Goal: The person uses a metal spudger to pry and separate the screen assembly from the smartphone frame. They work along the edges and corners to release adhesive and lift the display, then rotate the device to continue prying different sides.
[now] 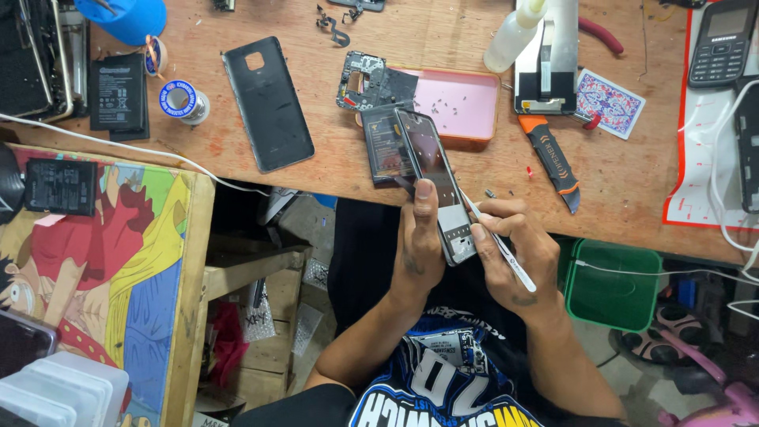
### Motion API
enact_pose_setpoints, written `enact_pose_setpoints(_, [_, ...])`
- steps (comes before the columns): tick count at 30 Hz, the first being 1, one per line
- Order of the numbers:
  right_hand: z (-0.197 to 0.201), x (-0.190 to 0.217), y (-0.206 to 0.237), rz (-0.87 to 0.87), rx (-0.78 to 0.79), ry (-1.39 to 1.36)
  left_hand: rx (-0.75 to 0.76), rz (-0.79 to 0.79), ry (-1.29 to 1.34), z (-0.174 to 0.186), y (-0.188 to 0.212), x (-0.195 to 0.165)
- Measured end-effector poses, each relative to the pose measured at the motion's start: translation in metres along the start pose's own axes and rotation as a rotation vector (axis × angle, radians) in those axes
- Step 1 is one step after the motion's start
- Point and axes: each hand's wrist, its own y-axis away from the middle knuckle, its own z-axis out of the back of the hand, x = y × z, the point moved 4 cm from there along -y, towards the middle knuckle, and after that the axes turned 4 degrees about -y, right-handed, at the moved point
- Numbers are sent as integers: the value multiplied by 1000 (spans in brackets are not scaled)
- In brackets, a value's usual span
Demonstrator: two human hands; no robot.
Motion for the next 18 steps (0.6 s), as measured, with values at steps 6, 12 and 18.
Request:
enact_pose_setpoints(6, [12,16,13,-13,1,-11,-11,80,146,-3,-1,-1])
enact_pose_setpoints(12, [5,10,4,-2,9,6,66,8,38,-4,1,-11])
enact_pose_setpoints(18, [-5,-2,-13,-90,28,-45,95,-37,62,-1,2,-6])
